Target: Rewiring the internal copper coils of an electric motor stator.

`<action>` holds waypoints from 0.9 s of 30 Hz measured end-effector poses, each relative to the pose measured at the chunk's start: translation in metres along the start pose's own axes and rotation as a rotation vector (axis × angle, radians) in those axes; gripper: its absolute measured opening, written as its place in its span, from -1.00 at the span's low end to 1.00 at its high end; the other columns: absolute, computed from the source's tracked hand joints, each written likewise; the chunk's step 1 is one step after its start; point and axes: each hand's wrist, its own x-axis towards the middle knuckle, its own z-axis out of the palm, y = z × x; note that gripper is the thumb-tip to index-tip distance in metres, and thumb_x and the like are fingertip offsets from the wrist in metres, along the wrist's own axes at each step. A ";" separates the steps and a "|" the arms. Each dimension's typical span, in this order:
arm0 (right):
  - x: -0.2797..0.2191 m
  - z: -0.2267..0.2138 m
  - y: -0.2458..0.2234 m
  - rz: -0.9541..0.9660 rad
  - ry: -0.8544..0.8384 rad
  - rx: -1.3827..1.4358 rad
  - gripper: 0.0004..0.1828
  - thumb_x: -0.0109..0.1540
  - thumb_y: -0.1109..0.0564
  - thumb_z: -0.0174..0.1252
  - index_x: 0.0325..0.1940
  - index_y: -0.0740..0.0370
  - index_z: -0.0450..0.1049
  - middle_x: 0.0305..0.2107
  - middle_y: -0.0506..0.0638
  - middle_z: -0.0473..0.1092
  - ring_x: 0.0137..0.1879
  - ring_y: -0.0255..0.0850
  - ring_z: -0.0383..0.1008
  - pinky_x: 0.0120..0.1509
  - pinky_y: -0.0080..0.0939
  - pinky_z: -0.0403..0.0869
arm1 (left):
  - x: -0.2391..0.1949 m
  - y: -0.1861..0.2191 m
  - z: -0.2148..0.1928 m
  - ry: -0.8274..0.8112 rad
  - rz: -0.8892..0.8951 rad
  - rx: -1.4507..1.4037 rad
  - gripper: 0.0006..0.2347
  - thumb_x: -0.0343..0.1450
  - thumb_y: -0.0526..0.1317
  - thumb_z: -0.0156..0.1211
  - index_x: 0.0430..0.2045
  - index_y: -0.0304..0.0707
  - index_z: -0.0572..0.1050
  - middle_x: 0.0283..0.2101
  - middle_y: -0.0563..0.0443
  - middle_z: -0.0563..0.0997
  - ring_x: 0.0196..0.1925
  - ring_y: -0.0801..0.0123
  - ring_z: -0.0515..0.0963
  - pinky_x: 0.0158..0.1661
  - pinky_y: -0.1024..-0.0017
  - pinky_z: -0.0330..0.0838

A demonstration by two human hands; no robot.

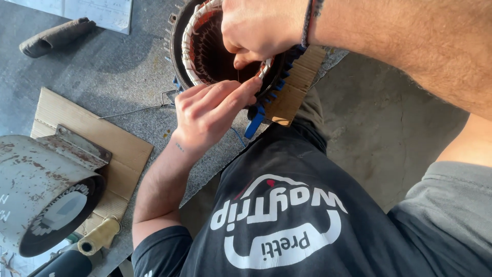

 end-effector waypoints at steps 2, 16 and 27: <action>0.002 0.005 0.003 -0.035 0.059 0.067 -0.83 0.14 -0.04 0.30 -0.42 0.06 0.65 -0.63 0.04 0.49 -0.46 -0.04 0.53 -0.33 0.02 0.45 | -0.001 -0.004 0.000 -0.011 -0.015 -0.057 -0.78 0.49 -0.35 0.34 0.03 -0.31 0.60 -0.19 0.14 0.66 -0.28 0.47 0.68 -0.33 0.47 0.50; 0.007 -0.013 -0.021 -0.117 -0.092 0.004 -0.93 0.06 -0.08 0.32 -0.39 -0.28 0.69 -0.53 -0.12 0.54 -0.29 -0.11 0.57 0.24 0.12 0.31 | 0.002 -0.011 0.001 0.021 -0.056 -0.189 -0.82 0.44 -0.34 0.45 -0.11 -0.29 0.64 -0.29 0.01 0.68 -0.34 0.34 0.70 -0.33 0.44 0.52; -0.011 -0.008 -0.010 -0.275 0.256 0.061 -0.89 -0.01 0.07 0.28 -0.41 0.03 0.63 -0.41 -0.05 0.53 -0.11 -0.04 0.52 0.01 0.00 0.42 | 0.001 -0.010 0.002 0.025 -0.138 -0.205 -0.86 0.46 -0.33 0.46 -0.17 -0.28 0.63 -0.22 0.00 0.71 -0.28 0.33 0.72 -0.27 0.43 0.55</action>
